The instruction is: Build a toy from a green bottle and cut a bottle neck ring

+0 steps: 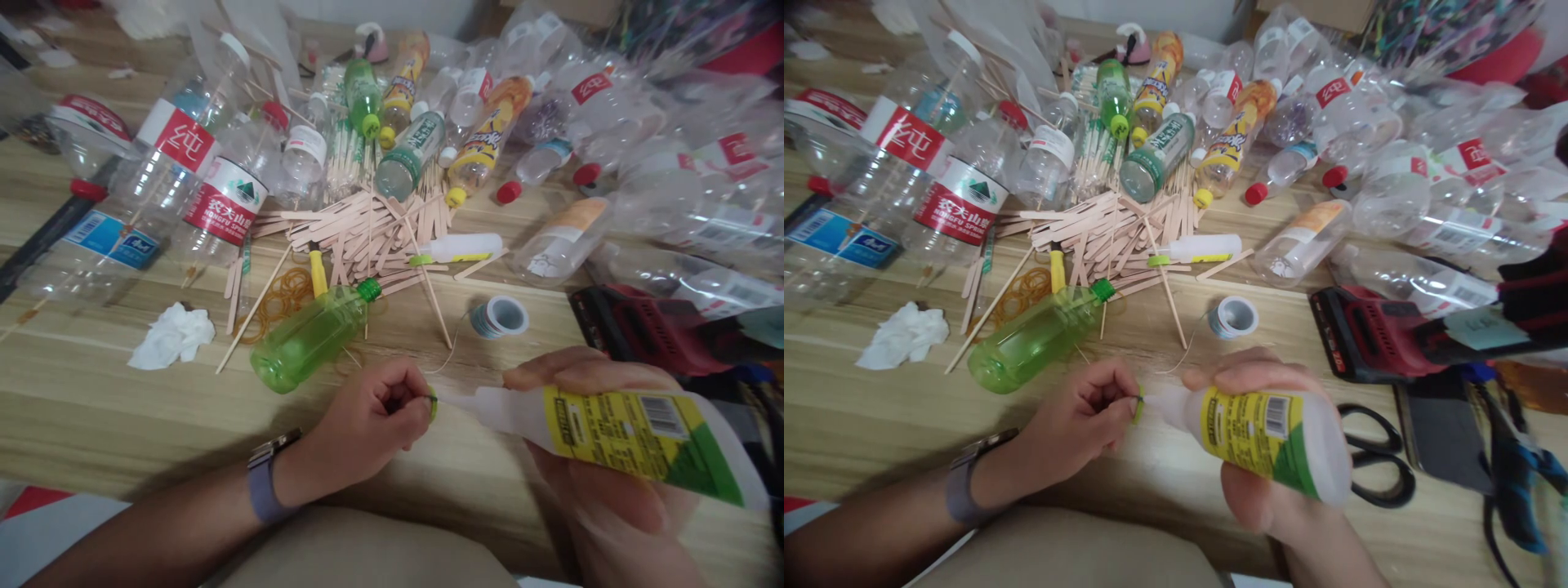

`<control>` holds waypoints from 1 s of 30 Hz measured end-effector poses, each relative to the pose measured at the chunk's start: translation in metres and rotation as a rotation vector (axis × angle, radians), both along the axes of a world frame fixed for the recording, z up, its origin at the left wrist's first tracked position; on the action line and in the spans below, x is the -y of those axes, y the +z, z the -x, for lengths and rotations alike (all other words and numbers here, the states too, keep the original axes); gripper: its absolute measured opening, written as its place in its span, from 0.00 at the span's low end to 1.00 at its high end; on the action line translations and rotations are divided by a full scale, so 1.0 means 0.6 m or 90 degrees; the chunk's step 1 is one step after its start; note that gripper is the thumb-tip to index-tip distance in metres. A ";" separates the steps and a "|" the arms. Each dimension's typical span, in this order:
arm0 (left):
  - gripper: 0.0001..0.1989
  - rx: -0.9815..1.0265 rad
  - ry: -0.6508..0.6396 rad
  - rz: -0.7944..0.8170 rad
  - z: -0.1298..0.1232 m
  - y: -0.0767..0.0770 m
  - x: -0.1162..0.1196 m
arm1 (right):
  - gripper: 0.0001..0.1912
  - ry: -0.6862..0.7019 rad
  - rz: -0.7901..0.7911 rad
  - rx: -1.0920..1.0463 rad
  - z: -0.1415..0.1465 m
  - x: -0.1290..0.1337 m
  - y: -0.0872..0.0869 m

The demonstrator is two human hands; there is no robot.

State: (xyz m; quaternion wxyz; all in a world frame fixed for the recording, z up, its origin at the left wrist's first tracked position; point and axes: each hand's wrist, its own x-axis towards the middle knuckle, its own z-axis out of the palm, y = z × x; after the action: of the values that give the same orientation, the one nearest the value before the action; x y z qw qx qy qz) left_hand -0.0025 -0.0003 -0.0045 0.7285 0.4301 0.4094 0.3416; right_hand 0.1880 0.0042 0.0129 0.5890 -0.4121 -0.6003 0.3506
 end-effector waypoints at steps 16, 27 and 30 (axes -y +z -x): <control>0.04 0.011 -0.001 -0.001 0.000 -0.007 0.003 | 0.19 -0.055 -0.025 -0.073 0.018 -0.015 0.013; 0.04 0.005 -0.005 -0.004 -0.001 -0.007 0.004 | 0.24 -0.008 -0.010 -0.040 0.011 -0.007 0.008; 0.04 0.004 -0.002 -0.002 -0.001 -0.008 0.004 | 0.24 0.000 -0.018 -0.018 0.008 -0.007 0.007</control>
State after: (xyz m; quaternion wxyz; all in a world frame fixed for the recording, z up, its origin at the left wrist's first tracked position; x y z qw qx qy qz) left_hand -0.0017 -0.0026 -0.0091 0.7297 0.4309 0.4055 0.3427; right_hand 0.1833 0.0082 0.0172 0.6033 -0.3986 -0.5967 0.3479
